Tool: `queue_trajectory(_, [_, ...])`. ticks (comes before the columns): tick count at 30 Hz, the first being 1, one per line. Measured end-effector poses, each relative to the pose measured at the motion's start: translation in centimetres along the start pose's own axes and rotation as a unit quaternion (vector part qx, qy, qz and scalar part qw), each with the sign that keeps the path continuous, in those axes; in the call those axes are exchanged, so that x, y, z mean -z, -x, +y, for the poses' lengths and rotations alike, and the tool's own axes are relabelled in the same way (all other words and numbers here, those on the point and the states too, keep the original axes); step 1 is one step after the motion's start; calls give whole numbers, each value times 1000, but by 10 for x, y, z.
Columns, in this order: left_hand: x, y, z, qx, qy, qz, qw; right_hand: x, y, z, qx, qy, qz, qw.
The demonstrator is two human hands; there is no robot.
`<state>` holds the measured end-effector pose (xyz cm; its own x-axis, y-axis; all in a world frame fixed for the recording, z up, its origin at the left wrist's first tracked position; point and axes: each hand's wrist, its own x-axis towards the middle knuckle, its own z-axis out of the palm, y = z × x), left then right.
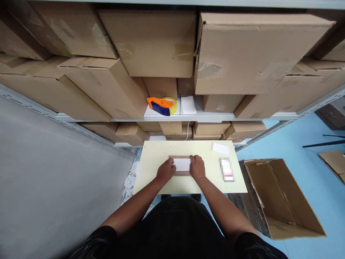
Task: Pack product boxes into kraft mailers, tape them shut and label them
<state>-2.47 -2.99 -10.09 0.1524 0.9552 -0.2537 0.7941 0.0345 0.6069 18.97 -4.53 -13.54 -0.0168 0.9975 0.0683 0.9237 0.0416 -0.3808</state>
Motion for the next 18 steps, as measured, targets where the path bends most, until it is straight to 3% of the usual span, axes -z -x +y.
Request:
queue_trajectory(4, [-10,4,-10,-24,-3,62,998,4,4,-1,-62,25,21,998])
queue_trajectory(7, [-14,4,-20,26,26,105,994,6,5,5,-181,-35,4,983])
queue_trajectory(10, [-15,3,-28,101,97,66,988,9,9,17,-283,-179,-59,940])
queue_trajectory(14, [-22,9,-35,154,216,-2,964,10,26,33,-289,-332,-103,892])
queue_trajectory(18, [-35,20,-40,174,284,34,942,9,41,43,-282,-392,-108,869])
